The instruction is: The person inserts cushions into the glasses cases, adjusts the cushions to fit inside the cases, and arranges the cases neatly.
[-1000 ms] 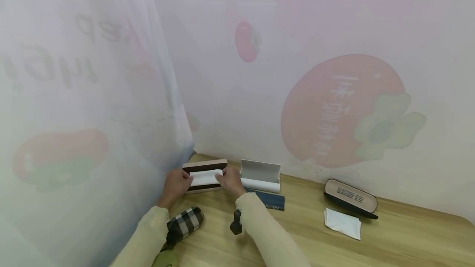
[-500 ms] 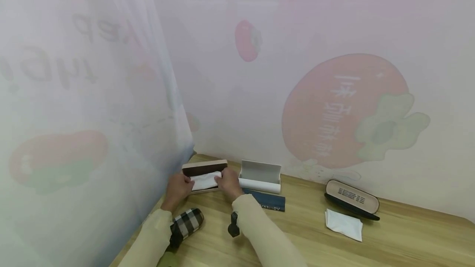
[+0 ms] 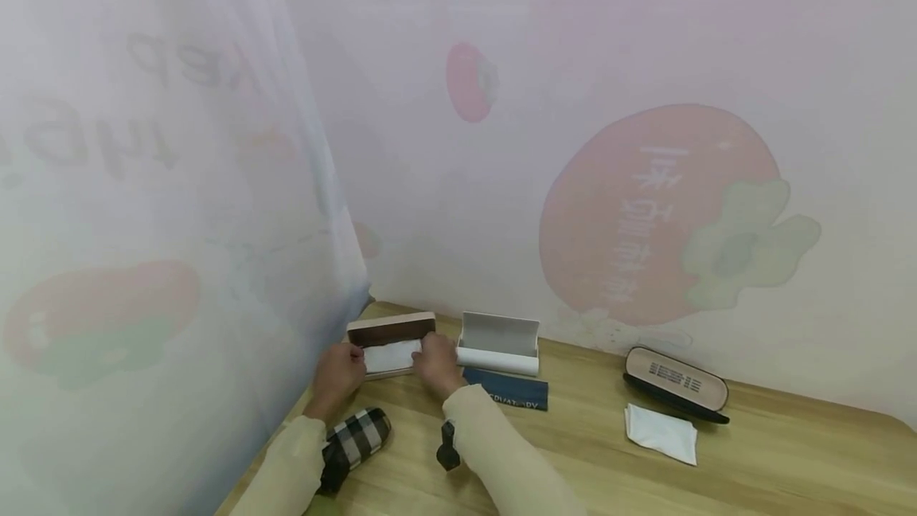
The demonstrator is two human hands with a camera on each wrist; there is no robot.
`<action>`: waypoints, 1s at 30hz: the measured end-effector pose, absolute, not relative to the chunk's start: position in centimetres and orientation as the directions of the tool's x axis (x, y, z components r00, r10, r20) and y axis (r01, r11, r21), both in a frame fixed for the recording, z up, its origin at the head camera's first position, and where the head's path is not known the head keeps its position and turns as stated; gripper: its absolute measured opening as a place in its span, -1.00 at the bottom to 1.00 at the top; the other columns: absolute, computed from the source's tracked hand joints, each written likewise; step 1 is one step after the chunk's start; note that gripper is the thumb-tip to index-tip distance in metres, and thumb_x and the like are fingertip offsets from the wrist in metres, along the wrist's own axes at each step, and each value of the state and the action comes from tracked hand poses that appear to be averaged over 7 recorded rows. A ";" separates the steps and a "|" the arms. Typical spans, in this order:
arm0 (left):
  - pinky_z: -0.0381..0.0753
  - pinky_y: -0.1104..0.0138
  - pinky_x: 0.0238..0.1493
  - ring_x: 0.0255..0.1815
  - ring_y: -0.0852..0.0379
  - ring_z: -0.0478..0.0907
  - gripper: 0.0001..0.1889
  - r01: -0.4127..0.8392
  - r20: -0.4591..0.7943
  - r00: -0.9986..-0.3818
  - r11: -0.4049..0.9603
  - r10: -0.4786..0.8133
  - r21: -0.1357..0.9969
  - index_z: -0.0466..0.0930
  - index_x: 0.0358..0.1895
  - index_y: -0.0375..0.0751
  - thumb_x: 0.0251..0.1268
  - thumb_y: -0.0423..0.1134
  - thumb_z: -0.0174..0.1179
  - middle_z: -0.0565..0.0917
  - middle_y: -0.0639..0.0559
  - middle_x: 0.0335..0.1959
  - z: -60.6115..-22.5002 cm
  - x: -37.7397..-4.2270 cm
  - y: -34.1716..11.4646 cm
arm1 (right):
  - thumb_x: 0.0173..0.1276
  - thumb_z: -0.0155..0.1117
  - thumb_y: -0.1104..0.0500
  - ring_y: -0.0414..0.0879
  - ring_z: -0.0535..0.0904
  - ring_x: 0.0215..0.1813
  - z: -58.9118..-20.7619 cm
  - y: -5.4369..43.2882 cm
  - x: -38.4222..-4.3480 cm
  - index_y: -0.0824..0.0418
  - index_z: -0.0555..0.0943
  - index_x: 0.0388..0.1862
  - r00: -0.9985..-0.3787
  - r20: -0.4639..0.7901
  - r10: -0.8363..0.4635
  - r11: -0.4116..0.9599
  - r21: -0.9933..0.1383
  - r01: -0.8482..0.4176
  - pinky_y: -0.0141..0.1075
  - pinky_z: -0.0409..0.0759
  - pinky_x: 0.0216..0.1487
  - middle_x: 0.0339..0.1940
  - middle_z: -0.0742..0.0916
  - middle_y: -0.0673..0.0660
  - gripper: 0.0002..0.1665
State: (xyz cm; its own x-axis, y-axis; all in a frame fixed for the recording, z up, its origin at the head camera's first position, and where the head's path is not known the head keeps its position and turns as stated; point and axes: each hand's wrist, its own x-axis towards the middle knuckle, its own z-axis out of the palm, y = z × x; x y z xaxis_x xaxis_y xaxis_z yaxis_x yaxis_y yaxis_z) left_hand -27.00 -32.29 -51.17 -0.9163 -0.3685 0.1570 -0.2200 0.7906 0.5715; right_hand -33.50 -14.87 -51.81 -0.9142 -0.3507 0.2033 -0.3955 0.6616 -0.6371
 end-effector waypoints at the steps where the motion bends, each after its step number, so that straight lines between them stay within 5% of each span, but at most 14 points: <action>1: 0.38 0.28 -0.50 -0.51 0.07 0.41 -0.79 -0.219 0.151 -0.919 0.790 -0.365 0.573 0.54 -0.58 -0.26 0.21 -0.46 0.08 0.53 -0.05 -0.56 -51.2 -27.0 -32.4 | 0.38 0.32 0.26 0.00 0.55 -0.37 -51.7 -14.8 -33.5 0.16 0.40 -0.72 -0.913 0.202 -0.355 0.663 -0.634 -0.398 -0.17 0.48 -0.30 -0.62 0.58 0.10 -0.53; 4: 0.47 0.24 -0.43 -0.45 0.03 0.46 -0.82 -0.196 0.163 -0.925 0.798 -0.343 0.569 0.62 -0.50 -0.32 0.17 -0.49 0.04 0.62 -0.11 -0.49 -51.1 -26.5 -32.5 | 0.36 0.29 0.29 -0.02 0.50 -0.43 -51.7 -14.6 -33.3 0.14 0.37 -0.74 -0.910 0.187 -0.371 0.658 -0.639 -0.399 -0.20 0.46 -0.36 -0.64 0.54 0.08 -0.52; 8: 0.65 0.09 -0.21 -0.26 -0.06 0.63 -0.70 -0.143 0.218 -0.925 0.816 -0.312 0.560 0.75 -0.13 -0.44 0.16 -0.49 0.06 0.76 -0.27 -0.16 -51.2 -25.8 -32.6 | 0.32 0.28 0.28 -0.08 0.39 -0.48 -51.6 -14.4 -33.1 0.15 0.36 -0.78 -0.903 0.186 -0.388 0.656 -0.632 -0.412 -0.24 0.40 -0.33 -0.69 0.44 0.02 -0.52; 13: 0.62 0.13 -0.24 -0.25 -0.09 0.65 -0.70 -0.137 0.234 -0.917 0.805 -0.324 0.577 0.74 -0.10 -0.43 0.20 -0.45 0.06 0.76 -0.25 -0.20 -50.9 -25.5 -33.1 | 0.29 0.32 0.26 -0.04 0.46 -0.41 -51.3 -13.9 -32.7 0.26 0.52 -0.68 -0.907 0.253 -0.337 0.629 -0.656 -0.417 -0.16 0.43 -0.14 -0.66 0.53 0.07 -0.66; 16: 0.66 0.04 -0.13 -0.06 -0.20 0.67 -0.61 -0.171 0.205 -0.912 0.784 -0.354 0.596 0.65 0.06 -0.46 0.20 -0.42 0.03 0.72 -0.31 -0.06 -50.5 -25.4 -33.7 | 0.32 0.31 0.26 -0.03 0.46 -0.36 -51.1 -13.4 -32.6 0.29 0.60 -0.58 -0.893 0.347 -0.286 0.610 -0.653 -0.449 -0.15 0.47 -0.12 -0.61 0.58 0.09 -0.74; 18: 0.65 -0.03 -0.05 0.05 -0.27 0.64 -0.54 -0.177 0.190 -0.914 0.772 -0.359 0.611 0.56 0.18 -0.47 0.20 -0.40 0.02 0.68 -0.38 0.04 -50.1 -25.5 -34.3 | 0.35 0.29 0.24 0.00 0.53 -0.17 -50.8 -13.2 -32.8 0.35 0.70 -0.32 -0.862 0.428 -0.270 0.614 -0.614 -0.497 -0.14 0.53 0.02 -0.39 0.68 0.14 -0.84; 22: 0.59 -0.15 0.09 0.18 -0.36 0.55 -0.39 -0.131 0.197 -0.927 0.769 -0.319 0.626 0.35 0.39 -0.49 0.23 -0.39 0.06 0.55 -0.48 0.21 -49.5 -25.9 -34.9 | 0.40 0.24 0.22 0.15 0.50 0.28 -50.4 -12.8 -33.1 0.38 0.56 0.29 -0.814 0.487 -0.317 0.605 -0.556 -0.569 -0.09 0.61 0.21 0.19 0.65 0.27 -0.49; 30: 0.01 -0.30 0.53 0.60 -0.48 -0.10 -0.14 0.004 0.210 -0.966 0.808 -0.149 0.589 -0.10 0.55 -0.60 0.46 -0.13 0.14 -0.15 -0.50 0.62 -49.0 -27.4 -34.5 | 0.46 0.30 0.01 0.22 0.20 0.60 -50.1 -12.6 -34.3 0.34 0.20 0.58 -0.763 0.354 -0.541 0.611 -0.458 -0.646 0.07 0.30 0.54 0.59 0.32 0.34 -0.12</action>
